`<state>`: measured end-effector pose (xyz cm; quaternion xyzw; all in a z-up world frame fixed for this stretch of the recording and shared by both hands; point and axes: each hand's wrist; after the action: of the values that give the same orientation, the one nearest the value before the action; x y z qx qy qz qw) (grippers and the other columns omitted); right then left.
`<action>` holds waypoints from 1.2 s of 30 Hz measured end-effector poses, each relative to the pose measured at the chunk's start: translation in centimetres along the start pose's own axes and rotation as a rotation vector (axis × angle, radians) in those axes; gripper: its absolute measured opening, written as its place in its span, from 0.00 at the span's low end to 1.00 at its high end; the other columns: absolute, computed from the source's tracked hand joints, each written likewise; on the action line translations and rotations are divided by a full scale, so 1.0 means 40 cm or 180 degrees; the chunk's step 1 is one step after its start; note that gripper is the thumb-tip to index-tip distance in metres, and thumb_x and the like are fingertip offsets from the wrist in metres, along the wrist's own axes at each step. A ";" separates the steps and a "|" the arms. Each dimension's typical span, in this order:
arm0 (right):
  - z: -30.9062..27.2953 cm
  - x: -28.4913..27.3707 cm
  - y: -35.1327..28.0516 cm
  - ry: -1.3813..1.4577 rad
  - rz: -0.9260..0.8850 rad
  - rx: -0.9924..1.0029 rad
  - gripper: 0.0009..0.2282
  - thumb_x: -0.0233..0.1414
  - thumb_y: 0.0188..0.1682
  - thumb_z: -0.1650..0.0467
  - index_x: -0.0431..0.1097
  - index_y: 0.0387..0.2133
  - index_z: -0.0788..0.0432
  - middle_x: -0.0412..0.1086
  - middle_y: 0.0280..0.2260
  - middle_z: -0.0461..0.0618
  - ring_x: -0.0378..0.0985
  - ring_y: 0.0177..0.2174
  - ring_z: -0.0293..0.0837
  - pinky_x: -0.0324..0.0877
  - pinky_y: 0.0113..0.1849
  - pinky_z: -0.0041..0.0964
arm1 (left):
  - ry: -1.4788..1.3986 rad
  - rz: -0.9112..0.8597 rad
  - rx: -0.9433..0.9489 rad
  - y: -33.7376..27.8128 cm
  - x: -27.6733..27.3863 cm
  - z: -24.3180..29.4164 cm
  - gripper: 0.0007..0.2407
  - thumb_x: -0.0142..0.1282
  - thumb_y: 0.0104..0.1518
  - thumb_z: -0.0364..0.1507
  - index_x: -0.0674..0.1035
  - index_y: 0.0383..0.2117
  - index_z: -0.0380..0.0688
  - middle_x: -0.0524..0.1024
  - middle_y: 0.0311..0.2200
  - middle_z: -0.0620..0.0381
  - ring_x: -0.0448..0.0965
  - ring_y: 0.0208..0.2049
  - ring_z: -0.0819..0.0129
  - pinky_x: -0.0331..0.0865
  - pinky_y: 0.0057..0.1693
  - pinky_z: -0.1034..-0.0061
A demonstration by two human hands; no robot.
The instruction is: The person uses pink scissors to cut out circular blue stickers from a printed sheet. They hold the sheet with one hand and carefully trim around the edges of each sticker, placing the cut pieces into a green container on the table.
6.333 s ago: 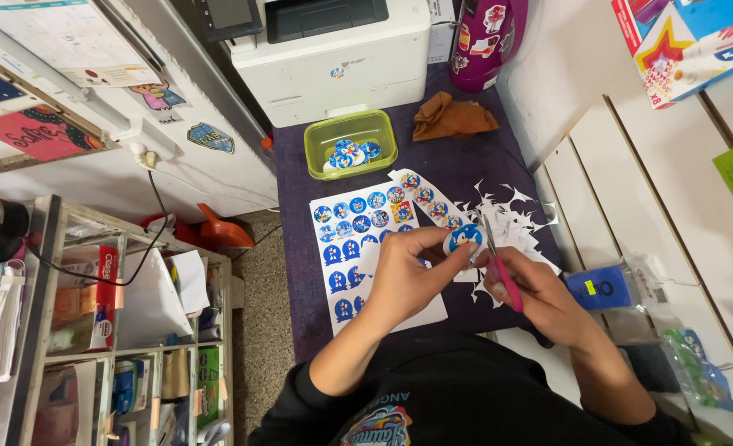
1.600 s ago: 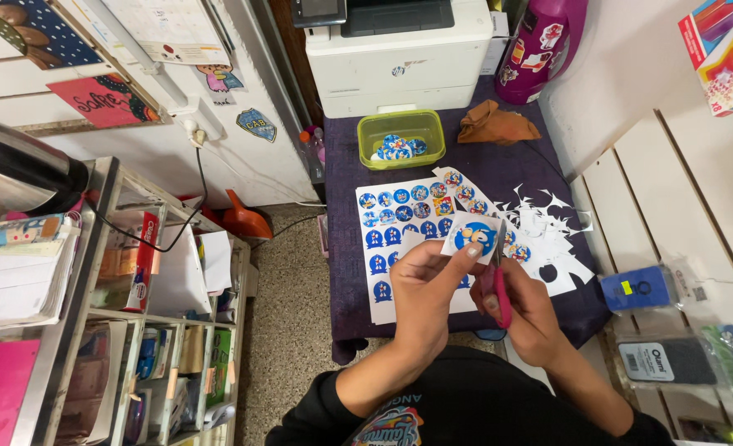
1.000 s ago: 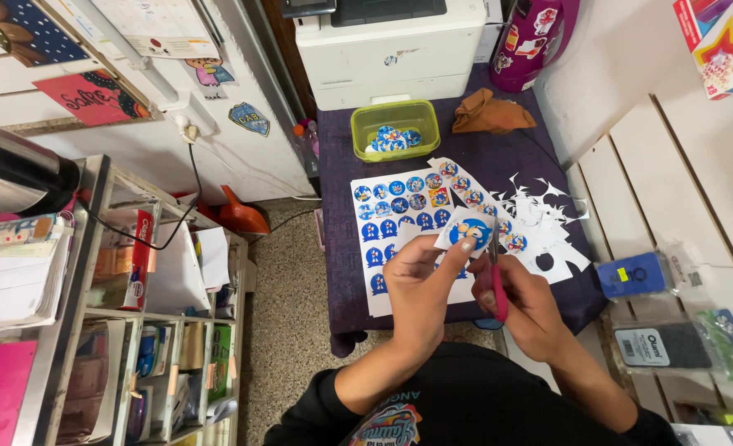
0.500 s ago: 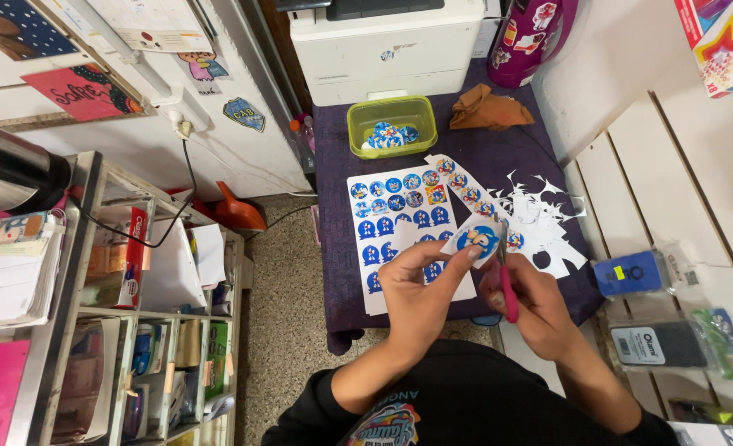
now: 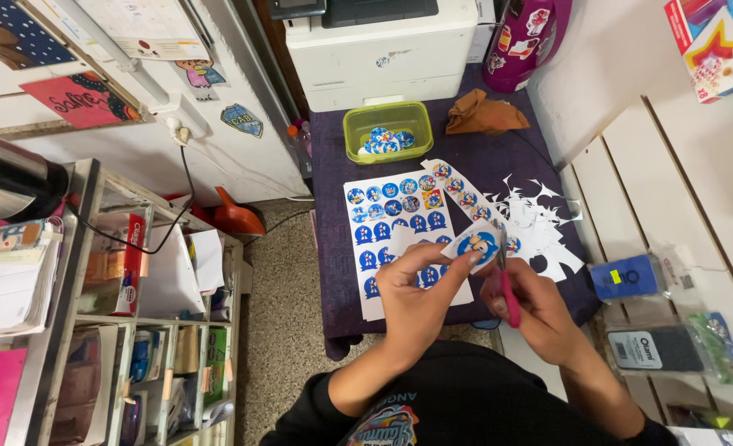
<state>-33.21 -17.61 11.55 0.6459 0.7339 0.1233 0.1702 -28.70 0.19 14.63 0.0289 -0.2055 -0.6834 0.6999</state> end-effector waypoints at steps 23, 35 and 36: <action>-0.019 -0.020 -0.013 0.0060 -0.0094 -0.0012 0.12 0.53 0.49 0.71 0.72 0.42 0.69 0.70 0.17 0.48 0.69 0.18 0.37 0.69 0.28 0.31 | 0.0326 -0.0284 0.0395 -0.001 -0.010 0.046 0.12 0.71 0.50 0.20 0.87 0.40 0.44 0.84 0.22 0.54 0.83 0.31 0.70 0.72 0.55 0.65; -0.021 -0.044 -0.022 -0.0203 -0.0130 0.0092 0.13 0.53 0.49 0.71 0.71 0.43 0.69 0.72 0.17 0.49 0.72 0.18 0.38 0.69 0.27 0.32 | 0.0402 -0.0294 0.0461 0.004 -0.011 0.065 0.17 0.72 0.48 0.20 0.85 0.46 0.46 0.85 0.24 0.53 0.85 0.34 0.65 0.71 0.55 0.63; -0.019 -0.044 -0.024 -0.0226 -0.0106 0.0123 0.13 0.53 0.49 0.71 0.72 0.43 0.69 0.72 0.17 0.49 0.73 0.18 0.38 0.69 0.27 0.31 | 0.0399 -0.0278 0.0461 0.003 -0.011 0.063 0.18 0.71 0.48 0.19 0.85 0.47 0.45 0.85 0.25 0.53 0.85 0.34 0.64 0.72 0.55 0.63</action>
<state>-34.18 -19.46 12.01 0.6407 0.7403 0.0832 0.1857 -29.41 1.21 16.87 0.1311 -0.2086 -0.6935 0.6770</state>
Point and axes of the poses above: each hand's wrist, its own y-axis towards the middle knuckle, its own x-axis out of the palm, z = x × y
